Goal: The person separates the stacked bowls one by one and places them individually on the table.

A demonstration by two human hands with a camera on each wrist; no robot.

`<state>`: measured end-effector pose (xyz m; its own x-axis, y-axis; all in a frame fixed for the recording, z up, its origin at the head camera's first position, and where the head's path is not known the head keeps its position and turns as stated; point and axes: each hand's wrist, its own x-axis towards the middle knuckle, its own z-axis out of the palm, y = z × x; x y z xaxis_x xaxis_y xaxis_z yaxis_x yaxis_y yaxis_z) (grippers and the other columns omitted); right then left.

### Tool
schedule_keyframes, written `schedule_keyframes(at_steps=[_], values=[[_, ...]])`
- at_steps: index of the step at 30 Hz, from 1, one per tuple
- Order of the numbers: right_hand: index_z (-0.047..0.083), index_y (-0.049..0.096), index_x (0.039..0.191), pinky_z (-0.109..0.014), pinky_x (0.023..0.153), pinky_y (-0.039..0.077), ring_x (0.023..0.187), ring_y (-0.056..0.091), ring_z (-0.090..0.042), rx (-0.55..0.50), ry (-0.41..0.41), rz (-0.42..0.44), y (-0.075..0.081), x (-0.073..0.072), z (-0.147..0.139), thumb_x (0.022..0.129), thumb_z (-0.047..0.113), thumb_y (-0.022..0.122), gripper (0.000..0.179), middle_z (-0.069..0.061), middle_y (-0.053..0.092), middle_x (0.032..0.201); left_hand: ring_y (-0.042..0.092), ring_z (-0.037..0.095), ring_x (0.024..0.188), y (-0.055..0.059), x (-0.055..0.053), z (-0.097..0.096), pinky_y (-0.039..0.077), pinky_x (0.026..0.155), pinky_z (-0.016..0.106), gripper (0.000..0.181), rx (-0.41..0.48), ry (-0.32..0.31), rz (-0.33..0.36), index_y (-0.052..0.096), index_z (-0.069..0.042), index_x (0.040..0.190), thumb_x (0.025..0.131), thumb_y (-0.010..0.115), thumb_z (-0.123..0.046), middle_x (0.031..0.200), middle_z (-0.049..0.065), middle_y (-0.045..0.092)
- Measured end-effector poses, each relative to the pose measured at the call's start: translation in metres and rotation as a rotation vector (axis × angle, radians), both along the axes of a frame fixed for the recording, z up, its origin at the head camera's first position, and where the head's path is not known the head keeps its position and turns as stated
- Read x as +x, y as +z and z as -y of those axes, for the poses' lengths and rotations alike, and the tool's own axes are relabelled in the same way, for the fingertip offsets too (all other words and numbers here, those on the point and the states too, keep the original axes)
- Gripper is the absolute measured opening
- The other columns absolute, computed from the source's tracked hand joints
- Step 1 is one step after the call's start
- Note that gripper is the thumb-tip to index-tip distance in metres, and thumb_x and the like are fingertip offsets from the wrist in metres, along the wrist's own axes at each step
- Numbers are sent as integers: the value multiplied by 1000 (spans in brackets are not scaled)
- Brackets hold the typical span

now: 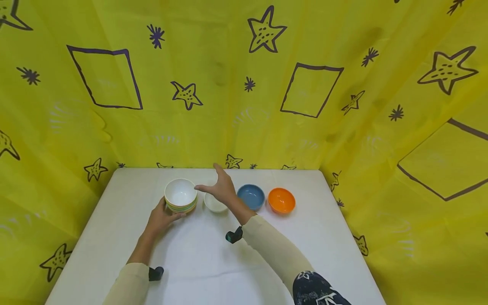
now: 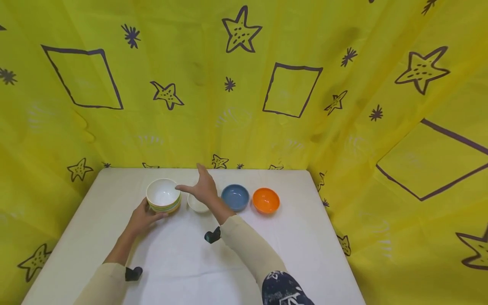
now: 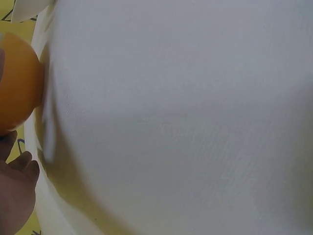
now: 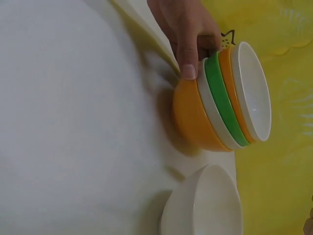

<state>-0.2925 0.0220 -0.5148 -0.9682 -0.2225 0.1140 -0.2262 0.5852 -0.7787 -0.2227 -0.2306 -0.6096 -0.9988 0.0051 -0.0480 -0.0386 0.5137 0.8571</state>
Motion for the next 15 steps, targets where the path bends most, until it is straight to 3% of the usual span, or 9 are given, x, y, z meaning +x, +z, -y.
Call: schedule_keyframes(at_steps=[15], values=[[8,33,165,-47,118,44,149,42,-30,115,166,56,6,-4,32,77,58,91,116,-11,41,165,21,52,154,-5,-11,10,17,124,67,112,30,-27,-28,26,5,162,80,95,-27,164,32,31]])
